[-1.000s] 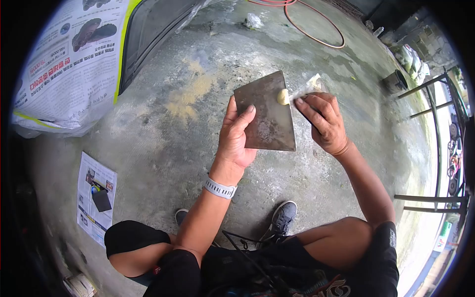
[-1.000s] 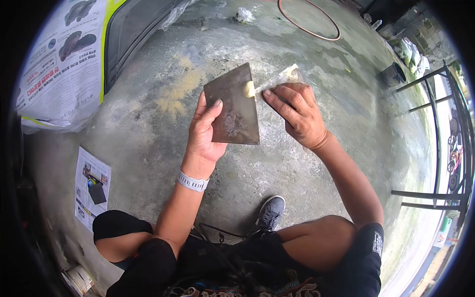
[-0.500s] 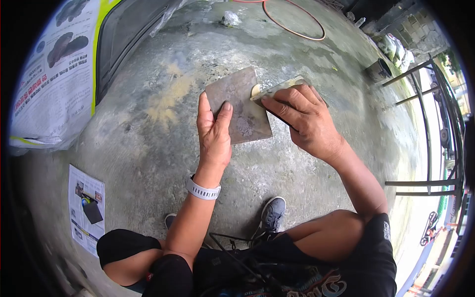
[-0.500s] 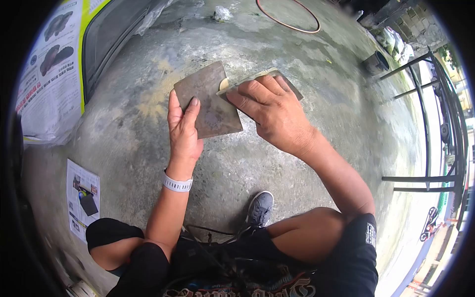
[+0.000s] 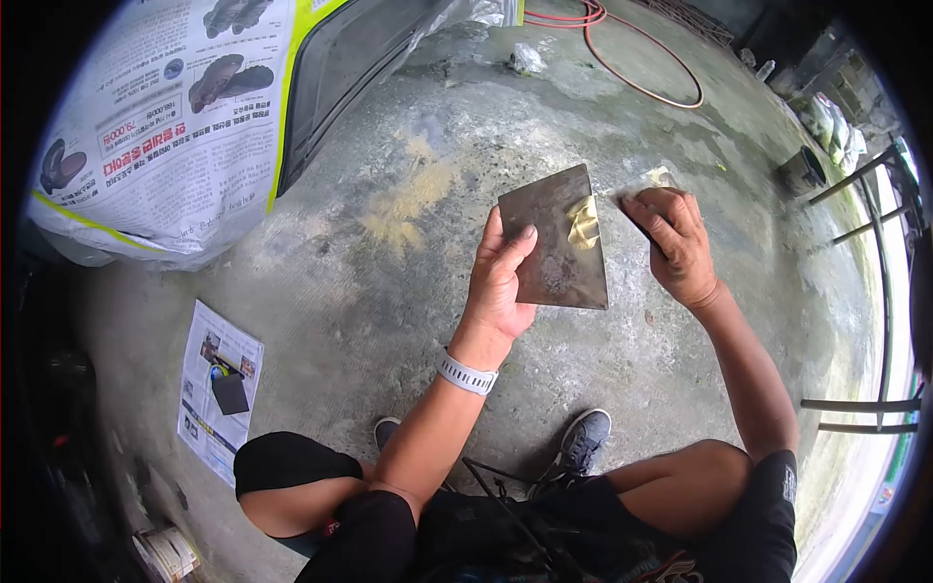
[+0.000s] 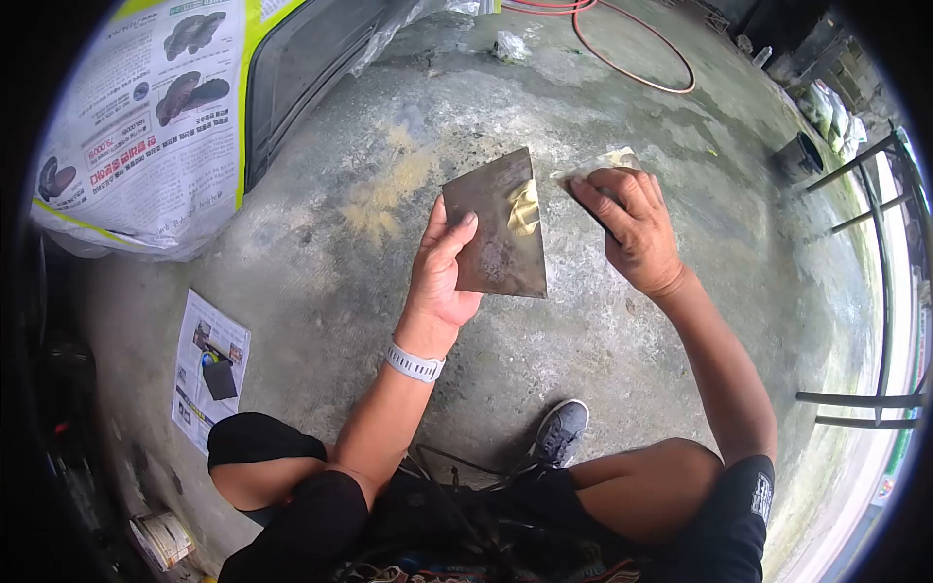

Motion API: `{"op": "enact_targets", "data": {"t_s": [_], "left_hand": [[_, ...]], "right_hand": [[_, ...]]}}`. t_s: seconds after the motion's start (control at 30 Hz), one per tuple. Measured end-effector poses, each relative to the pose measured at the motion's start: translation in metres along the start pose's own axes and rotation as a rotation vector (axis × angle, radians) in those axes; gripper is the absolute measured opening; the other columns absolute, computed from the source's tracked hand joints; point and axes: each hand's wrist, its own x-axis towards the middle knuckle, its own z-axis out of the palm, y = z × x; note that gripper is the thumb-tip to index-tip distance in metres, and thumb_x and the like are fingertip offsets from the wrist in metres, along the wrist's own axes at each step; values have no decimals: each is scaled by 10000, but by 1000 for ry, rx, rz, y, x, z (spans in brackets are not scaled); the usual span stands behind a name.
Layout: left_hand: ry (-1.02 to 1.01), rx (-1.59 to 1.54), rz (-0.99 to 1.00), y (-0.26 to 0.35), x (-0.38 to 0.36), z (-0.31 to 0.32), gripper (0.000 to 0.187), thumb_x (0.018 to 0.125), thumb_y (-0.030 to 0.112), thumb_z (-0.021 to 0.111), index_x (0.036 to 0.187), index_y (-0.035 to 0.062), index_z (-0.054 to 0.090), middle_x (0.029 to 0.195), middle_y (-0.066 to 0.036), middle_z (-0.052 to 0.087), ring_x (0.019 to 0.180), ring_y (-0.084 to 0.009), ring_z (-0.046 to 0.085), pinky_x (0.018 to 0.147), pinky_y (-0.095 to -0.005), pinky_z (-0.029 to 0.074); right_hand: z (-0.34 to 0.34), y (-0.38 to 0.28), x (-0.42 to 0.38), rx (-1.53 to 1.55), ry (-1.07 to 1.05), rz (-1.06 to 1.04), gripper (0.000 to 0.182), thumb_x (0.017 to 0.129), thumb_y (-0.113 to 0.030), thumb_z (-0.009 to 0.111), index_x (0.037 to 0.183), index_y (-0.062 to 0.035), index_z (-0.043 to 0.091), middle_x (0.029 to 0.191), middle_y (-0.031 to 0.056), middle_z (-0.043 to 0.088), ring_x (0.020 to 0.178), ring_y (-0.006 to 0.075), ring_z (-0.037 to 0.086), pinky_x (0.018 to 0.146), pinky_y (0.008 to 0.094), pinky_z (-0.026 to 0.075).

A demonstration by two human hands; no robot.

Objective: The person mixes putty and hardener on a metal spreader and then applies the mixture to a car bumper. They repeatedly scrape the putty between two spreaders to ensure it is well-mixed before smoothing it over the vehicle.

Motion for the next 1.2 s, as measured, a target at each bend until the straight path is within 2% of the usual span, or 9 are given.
{"op": "enact_targets", "data": {"t_s": [0.1,0.2,0.33,0.5,0.57,0.6,0.7,0.8,1.2], "left_hand": [[-6,97,31,-5,-3,5,363,1043,66,565,1399,118,522,1298,-50,647,1182,-166,642,1010,-376,559],[-86,512,276,-16,-4,11,340,1073,70,512,1408,18,484,1317,-116,616,1215,-146,579,1040,-309,470],[-42,744,428,-14,-9,8,407,1073,79,514,1461,-16,433,1333,-158,617,1216,-212,597,1031,-348,481],[39,935,444,-6,-12,-1,411,1080,102,525,1460,-23,430,1320,-105,601,1182,-149,562,1027,-311,463],[68,1042,684,-6,-6,0,422,1076,110,531,1464,-13,422,1297,-155,651,1139,-209,644,951,-342,518],[73,1041,686,-4,-3,2,422,1076,110,531,1464,-13,422,1297,-155,651,1139,-209,644,951,-342,518],[61,769,639,2,-1,12,378,1076,106,544,1437,18,475,1301,-84,625,1174,-165,600,1012,-321,496],[-4,73,71,6,-5,18,361,1046,136,588,1398,176,518,1328,-49,632,1198,-215,648,999,-391,577],[-123,-103,-62,-3,-10,6,416,1004,146,664,1398,175,534,1329,-43,638,1236,-215,630,1026,-416,568]], "right_hand": [[-15,-18,19,24,-17,24,521,768,37,700,1260,-134,703,1184,50,648,1114,283,614,941,418,476],[-11,-30,24,98,-155,49,552,740,51,702,1261,-129,695,1216,51,651,1144,280,617,977,423,486],[-10,-44,17,250,-199,23,440,812,14,708,1237,-101,698,1205,72,660,1105,303,635,946,426,519],[-15,-53,7,380,-382,45,558,705,84,683,1227,-112,716,1204,73,661,1114,301,639,983,420,521],[-27,-51,12,427,-459,70,560,706,110,666,1217,-112,726,1201,81,662,1114,306,642,974,417,530],[-34,-51,15,485,-422,119,578,708,139,642,1219,-115,730,1203,90,661,1117,308,644,970,412,535],[-48,-57,31,522,-333,177,639,717,179,627,1276,-119,713,1215,103,658,1130,312,642,969,413,536],[-38,-49,29,301,-75,-77,705,715,120,707,1375,-124,656,1260,86,621,1166,328,609,998,440,504],[-1,-55,0,248,81,-149,646,734,35,768,1353,-119,668,1250,79,596,1154,327,591,958,432,496]]}}
